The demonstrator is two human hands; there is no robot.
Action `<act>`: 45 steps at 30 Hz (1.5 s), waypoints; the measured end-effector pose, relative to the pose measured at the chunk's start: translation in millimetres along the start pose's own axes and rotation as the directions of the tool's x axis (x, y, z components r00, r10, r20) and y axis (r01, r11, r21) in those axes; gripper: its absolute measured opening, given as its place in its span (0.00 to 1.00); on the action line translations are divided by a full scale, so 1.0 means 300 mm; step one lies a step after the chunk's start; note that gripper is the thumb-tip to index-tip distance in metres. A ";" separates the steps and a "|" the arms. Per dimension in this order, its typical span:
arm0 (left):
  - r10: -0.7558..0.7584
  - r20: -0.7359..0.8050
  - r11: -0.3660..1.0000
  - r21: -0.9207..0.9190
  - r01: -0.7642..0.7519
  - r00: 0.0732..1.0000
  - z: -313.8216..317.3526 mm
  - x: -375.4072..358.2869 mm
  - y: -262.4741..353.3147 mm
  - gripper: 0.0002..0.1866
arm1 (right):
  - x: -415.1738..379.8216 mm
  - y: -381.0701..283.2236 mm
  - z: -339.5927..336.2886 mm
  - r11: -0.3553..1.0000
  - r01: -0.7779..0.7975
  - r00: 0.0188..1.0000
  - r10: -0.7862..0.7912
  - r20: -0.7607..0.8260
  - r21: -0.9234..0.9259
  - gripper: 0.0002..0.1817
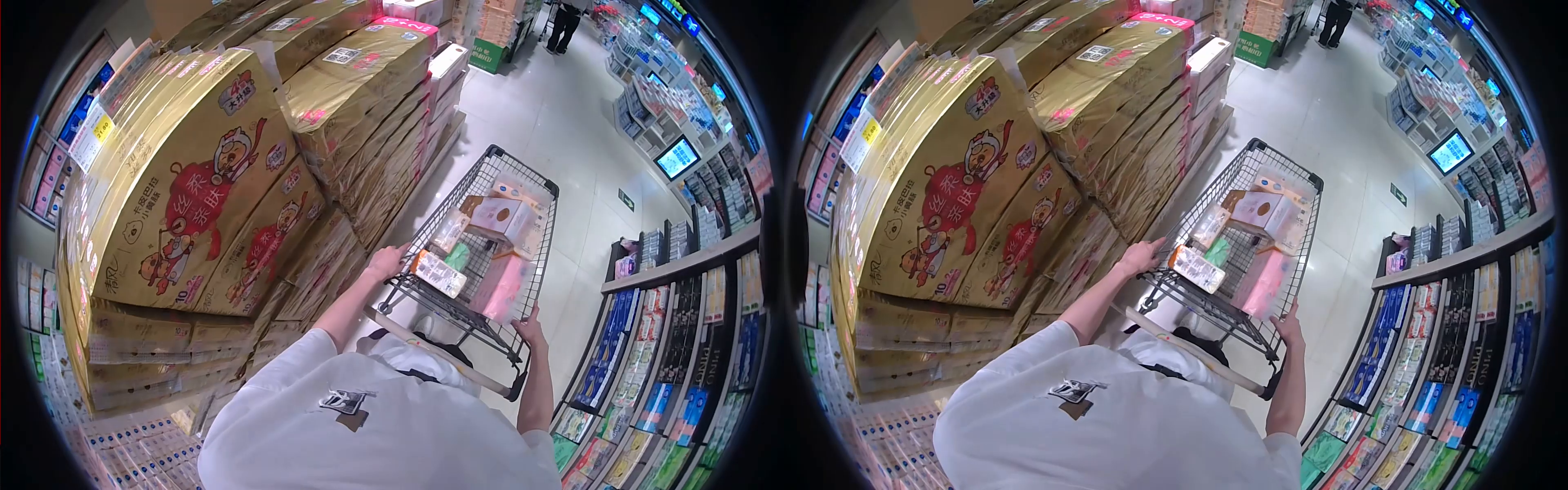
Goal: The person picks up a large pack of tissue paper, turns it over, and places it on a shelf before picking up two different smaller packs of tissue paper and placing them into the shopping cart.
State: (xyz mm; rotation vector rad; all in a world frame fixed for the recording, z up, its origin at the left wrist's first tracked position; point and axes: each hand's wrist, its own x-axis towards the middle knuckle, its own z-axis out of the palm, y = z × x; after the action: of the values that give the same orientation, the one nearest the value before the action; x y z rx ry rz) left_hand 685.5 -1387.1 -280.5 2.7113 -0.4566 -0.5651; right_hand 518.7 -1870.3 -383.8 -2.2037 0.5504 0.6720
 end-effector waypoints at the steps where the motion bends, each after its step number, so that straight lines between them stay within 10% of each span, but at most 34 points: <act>1: -0.007 0.003 1.000 -0.004 0.007 1.000 0.000 0.022 0.005 0.36 | 0.023 -0.008 -0.016 1.000 -0.001 1.000 0.001 0.007 -0.005 0.63; 12: -0.082 -0.005 0.996 -0.022 0.081 0.997 0.006 0.248 -0.003 0.33 | 0.190 -0.039 -0.085 0.964 0.116 0.990 -0.132 -0.052 -0.237 0.64; 19: -0.076 -0.032 0.995 -0.067 0.074 0.997 0.007 0.346 -0.039 0.34 | 0.355 0.018 -0.087 0.983 0.123 0.978 -0.143 -0.153 -0.134 0.55; 21: -0.084 -0.029 0.994 -0.077 0.082 0.996 0.008 0.361 -0.043 0.33 | 0.330 -0.033 -0.134 0.963 -0.100 0.993 0.114 -0.040 0.251 0.51; 31: -0.106 -0.062 0.987 -0.125 0.098 0.992 0.009 0.422 -0.078 0.29 | 0.372 -0.051 -0.149 0.997 -0.017 0.995 0.024 -0.095 0.074 0.41; 34: -0.137 -0.036 0.986 -0.101 0.133 0.990 -0.002 0.427 -0.084 0.29 | 0.337 -0.032 -0.157 0.934 -0.047 0.999 0.040 0.027 0.353 0.39; 36: -0.146 -0.032 0.986 -0.082 0.143 0.989 -0.035 0.419 -0.079 0.29 | 0.261 0.064 -0.152 0.543 -0.082 0.997 0.052 0.064 0.836 0.34; 40: -0.203 0.000 0.973 -0.109 0.201 0.979 -0.047 0.414 -0.080 0.28 | 0.166 0.620 0.099 0.912 -0.128 0.977 0.049 0.207 0.390 0.20; 41: -0.235 -0.019 0.968 -0.099 0.232 0.972 -0.041 0.416 -0.082 0.26 | 0.062 0.631 0.140 0.863 0.213 0.880 -0.373 0.295 0.458 0.15; 42: -0.243 -0.010 0.965 -0.104 0.241 0.970 -0.040 0.414 -0.086 0.26 | -0.068 0.508 0.142 0.871 -0.206 0.806 -0.107 0.582 0.446 0.15; 43: -0.250 -0.008 0.965 -0.078 0.249 0.968 -0.040 0.414 -0.091 0.24 | -0.121 0.372 0.194 0.954 -0.249 0.699 0.059 0.712 0.165 0.23; 45: -0.238 -0.033 0.969 -0.068 0.236 0.971 -0.017 0.417 -0.120 0.20 | -0.255 0.180 0.255 0.975 0.146 0.842 -0.212 0.497 0.169 0.33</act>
State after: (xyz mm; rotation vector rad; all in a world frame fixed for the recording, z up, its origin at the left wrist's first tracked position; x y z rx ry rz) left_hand 805.2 -1400.1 -330.3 2.7278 -0.1009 -0.5730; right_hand 406.9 -1832.3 -409.9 -1.8217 0.1016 1.0456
